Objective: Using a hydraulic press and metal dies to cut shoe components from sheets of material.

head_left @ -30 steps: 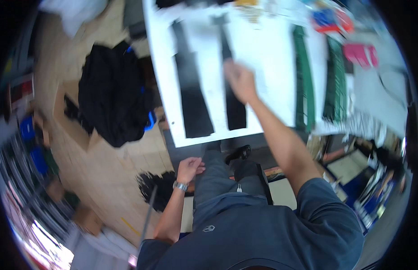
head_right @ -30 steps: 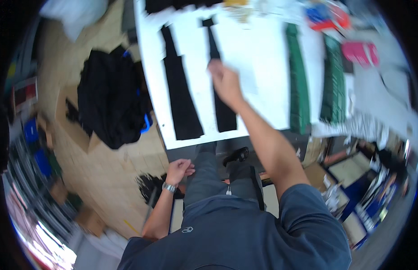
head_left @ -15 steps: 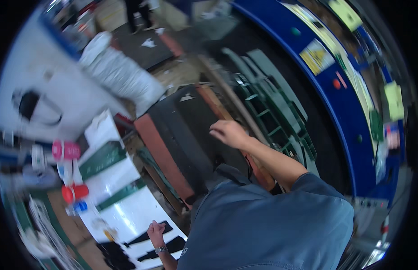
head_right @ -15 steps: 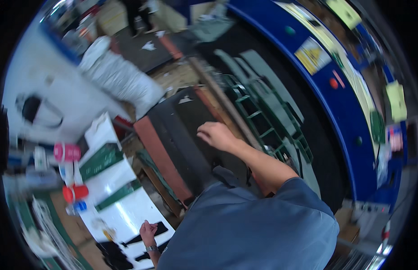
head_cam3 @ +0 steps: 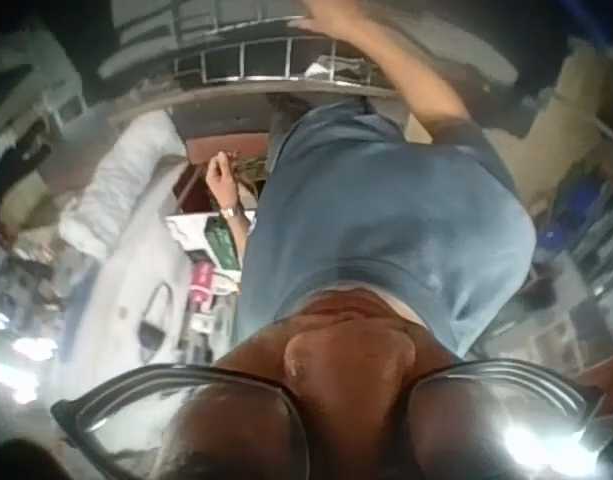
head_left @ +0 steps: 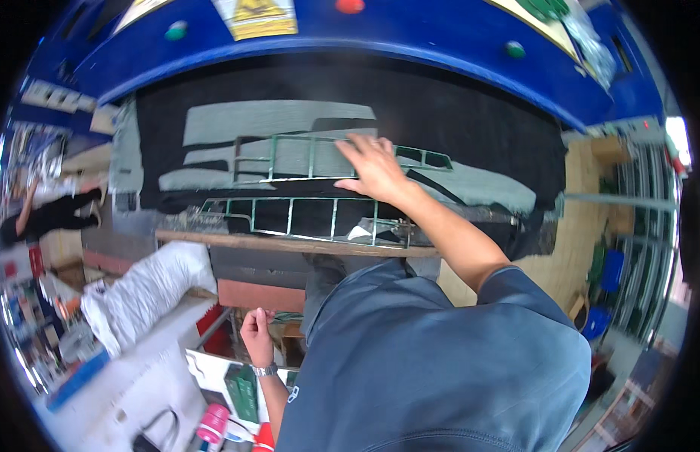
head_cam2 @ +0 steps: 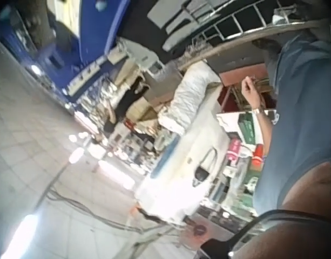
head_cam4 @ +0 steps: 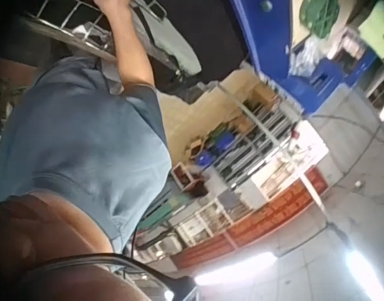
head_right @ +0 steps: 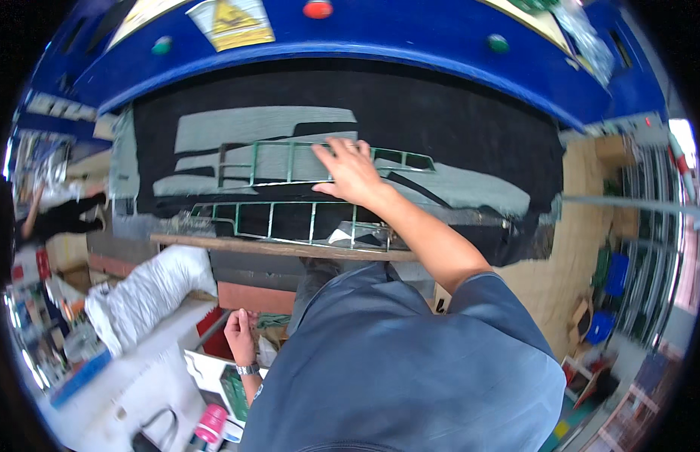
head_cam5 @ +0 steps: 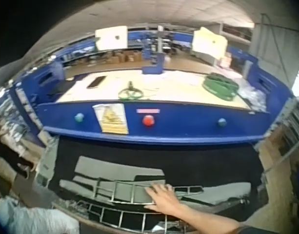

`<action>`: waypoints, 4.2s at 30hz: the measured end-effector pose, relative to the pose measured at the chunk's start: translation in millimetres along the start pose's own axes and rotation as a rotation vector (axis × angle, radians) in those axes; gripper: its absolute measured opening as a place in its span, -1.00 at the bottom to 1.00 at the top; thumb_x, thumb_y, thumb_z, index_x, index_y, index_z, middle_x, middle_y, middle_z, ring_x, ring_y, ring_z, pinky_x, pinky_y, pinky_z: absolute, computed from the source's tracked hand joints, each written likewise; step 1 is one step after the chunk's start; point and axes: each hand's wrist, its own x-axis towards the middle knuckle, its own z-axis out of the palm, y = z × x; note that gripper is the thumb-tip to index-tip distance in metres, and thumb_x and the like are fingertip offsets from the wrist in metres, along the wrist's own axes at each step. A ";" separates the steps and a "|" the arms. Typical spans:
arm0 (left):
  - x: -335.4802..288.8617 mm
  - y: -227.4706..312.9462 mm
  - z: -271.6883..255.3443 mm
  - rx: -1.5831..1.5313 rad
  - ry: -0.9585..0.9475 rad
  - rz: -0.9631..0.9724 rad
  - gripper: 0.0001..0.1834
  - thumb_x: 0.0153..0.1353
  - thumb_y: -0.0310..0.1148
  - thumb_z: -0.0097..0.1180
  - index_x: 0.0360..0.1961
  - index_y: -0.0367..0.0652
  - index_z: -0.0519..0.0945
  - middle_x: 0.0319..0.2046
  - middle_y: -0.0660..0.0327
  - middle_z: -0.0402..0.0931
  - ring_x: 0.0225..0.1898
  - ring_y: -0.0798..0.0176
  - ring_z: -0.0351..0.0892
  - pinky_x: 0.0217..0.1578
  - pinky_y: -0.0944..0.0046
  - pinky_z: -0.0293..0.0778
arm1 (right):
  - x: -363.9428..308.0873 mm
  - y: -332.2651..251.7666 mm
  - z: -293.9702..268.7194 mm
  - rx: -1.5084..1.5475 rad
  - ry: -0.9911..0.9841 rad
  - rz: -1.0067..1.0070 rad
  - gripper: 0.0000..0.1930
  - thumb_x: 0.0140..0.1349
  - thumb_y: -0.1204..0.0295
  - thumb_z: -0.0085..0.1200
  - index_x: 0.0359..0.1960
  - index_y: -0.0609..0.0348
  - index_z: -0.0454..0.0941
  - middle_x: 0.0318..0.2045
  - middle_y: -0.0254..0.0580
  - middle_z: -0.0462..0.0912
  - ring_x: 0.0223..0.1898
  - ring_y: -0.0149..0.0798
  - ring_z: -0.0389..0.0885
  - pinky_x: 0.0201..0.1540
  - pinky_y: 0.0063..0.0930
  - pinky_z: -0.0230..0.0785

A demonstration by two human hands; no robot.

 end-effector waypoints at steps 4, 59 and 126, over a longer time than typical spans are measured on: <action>69.8 41.0 15.0 0.072 -0.214 0.120 -0.74 0.61 -0.32 0.09 -0.21 -0.29 0.63 -0.25 0.20 0.74 -0.18 0.37 0.68 -0.06 0.32 0.57 | -5.9 15.8 3.0 0.163 0.017 0.022 -0.12 0.09 0.05 0.52 0.45 0.06 0.46 0.35 0.05 0.50 0.32 0.08 0.45 0.35 0.06 0.16; 181.8 105.5 391.0 0.749 0.019 0.848 -0.81 0.16 -0.38 0.53 -0.21 -0.21 0.84 0.01 0.15 0.68 0.02 0.04 0.59 0.10 0.09 0.50 | -293.5 364.9 -146.3 -0.010 0.546 0.669 -0.51 0.16 0.35 0.53 0.14 0.15 0.74 0.03 0.02 0.81 0.07 -0.02 0.79 0.18 -0.25 0.55; 67.5 235.0 306.5 1.385 -0.693 0.972 0.21 -0.31 -0.22 0.66 0.50 -0.14 0.40 0.17 0.06 0.45 0.20 -0.06 0.41 0.20 -0.08 0.36 | -169.5 115.0 -221.6 0.191 0.024 0.032 -0.17 -0.03 0.10 0.59 0.30 0.15 0.57 0.38 0.01 0.51 0.49 0.13 0.36 0.54 0.19 0.12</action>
